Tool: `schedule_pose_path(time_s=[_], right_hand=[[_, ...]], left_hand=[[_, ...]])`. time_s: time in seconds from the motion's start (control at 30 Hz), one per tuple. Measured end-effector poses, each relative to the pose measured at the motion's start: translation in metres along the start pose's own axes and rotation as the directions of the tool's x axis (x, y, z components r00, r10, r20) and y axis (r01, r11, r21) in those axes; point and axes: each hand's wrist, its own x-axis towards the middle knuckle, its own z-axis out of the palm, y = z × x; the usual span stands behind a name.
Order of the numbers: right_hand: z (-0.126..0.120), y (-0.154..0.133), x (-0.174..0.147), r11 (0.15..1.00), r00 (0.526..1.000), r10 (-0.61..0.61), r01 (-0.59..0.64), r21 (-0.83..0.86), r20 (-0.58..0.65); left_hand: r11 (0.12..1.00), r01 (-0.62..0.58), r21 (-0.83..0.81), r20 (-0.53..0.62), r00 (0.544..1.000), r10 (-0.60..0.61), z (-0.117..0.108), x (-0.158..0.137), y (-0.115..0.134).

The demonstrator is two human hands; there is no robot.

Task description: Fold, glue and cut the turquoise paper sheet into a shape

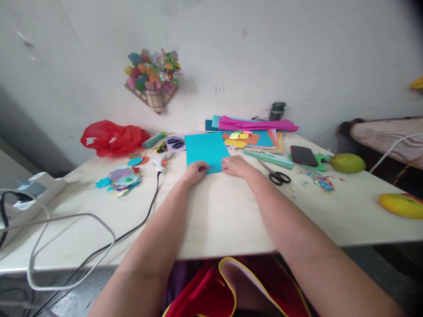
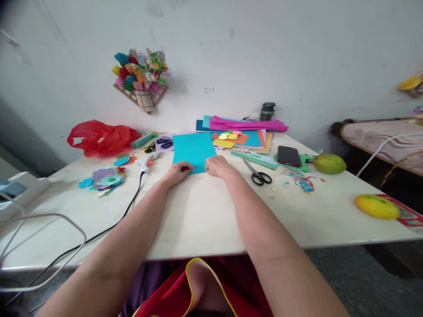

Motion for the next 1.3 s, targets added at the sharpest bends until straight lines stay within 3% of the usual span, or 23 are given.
schedule_pose_path(time_s=[0.4,0.73,0.93,1.3], right_hand=[[0.002,-0.001,0.0,0.998,1.0,-0.027,0.026,-0.062,-0.008],[-0.002,-0.004,-0.002,0.999,0.999,0.036,-0.036,-0.008,-0.003],[0.003,0.001,-0.001,1.0,0.999,0.014,-0.013,0.026,-0.032],[0.016,0.002,0.005,0.994,0.993,-0.047,0.057,0.096,-0.113]], left_hand=[[0.999,0.022,0.033,0.015,1.0,-0.022,-0.001,0.001,-0.002],[0.989,-0.084,0.12,0.001,0.996,0.084,0.001,0.001,0.002],[0.971,-0.154,0.181,0.005,0.988,0.155,0.004,0.005,-0.003],[0.973,-0.149,0.175,0.001,0.989,0.151,0.004,0.005,-0.003]])
